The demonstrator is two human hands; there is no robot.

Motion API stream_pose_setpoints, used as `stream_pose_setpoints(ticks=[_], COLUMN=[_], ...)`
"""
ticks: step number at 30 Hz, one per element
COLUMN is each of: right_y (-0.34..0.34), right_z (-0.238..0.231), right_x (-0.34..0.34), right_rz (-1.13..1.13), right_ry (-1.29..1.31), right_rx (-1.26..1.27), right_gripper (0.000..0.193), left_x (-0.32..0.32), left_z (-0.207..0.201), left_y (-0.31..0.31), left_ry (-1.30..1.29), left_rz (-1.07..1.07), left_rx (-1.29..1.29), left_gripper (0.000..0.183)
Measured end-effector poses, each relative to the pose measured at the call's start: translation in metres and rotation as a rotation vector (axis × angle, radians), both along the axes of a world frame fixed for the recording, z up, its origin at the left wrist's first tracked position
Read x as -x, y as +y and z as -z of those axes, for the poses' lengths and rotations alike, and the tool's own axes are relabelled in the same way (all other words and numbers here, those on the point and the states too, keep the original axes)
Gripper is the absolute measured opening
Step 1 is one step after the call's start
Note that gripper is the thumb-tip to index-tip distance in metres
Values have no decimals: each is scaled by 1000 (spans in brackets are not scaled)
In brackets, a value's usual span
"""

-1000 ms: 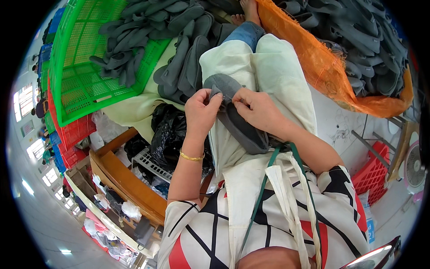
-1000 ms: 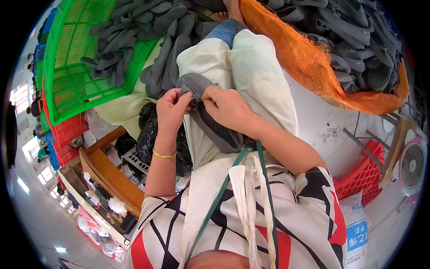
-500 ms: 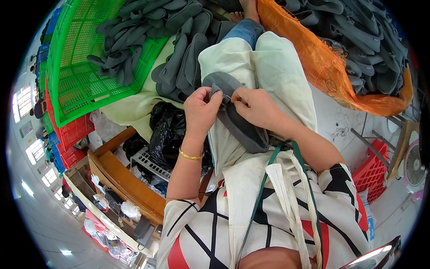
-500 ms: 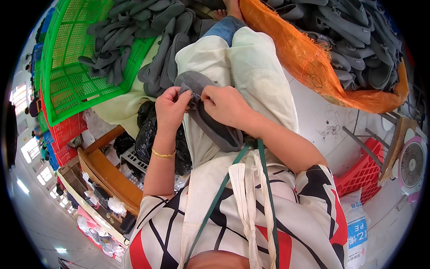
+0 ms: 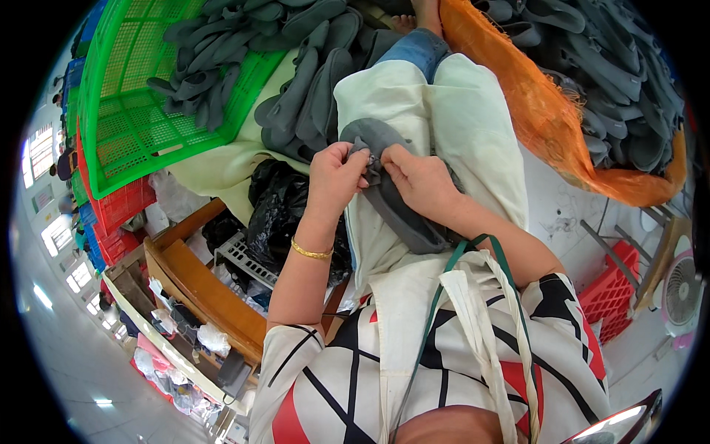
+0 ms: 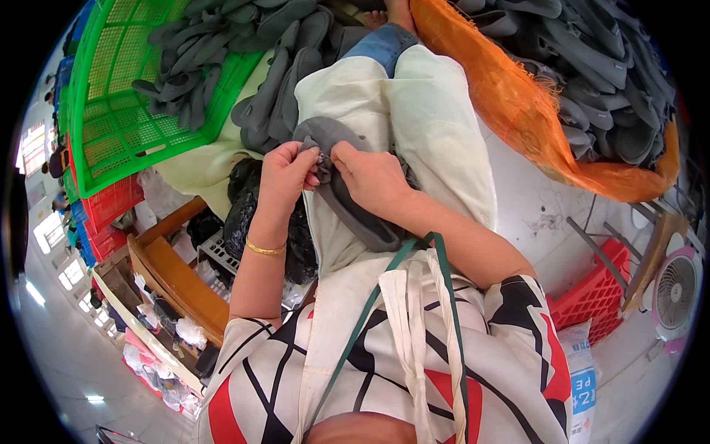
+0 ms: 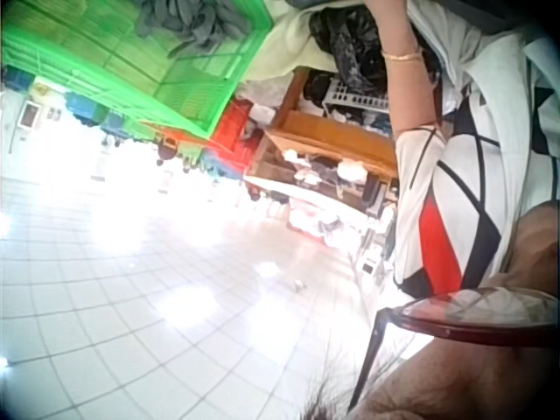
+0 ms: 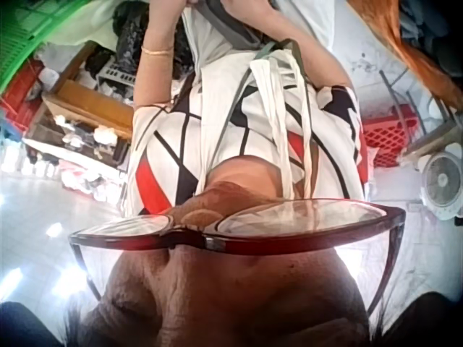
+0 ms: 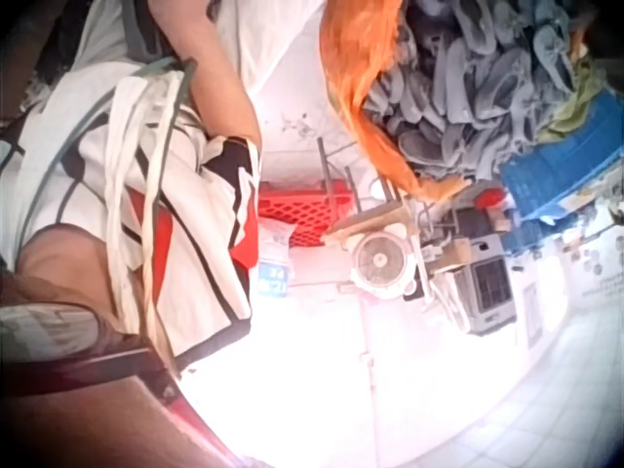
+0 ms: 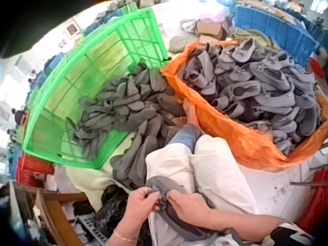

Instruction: The person sits on the floor and sews grey slipper uppers using a needle and thread. They pick up individual slipper parts from a green basket, stitch the edges together, and place the finished items into an orange sack.

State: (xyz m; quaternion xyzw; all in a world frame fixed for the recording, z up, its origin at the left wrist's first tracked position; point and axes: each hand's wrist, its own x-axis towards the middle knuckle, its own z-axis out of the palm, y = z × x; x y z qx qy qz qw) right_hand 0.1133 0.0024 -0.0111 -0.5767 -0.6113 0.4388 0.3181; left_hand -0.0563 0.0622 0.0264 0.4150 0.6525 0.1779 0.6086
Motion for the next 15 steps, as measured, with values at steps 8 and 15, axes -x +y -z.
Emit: stream_pose_setpoints(ticks=[8, 15], right_y=[10, 13], right_z=[-4, -4], right_x=[-13, -18], right_rz=[-84, -132], right_ry=[-55, -70], right_rx=[-49, -67], right_gripper=[8, 9], left_x=[-5, -5], left_z=[-2, -2], left_y=[-5, -3], left_ry=[-109, -121], left_rz=[-133, -125], left_rx=[-27, -27], left_gripper=[15, 14])
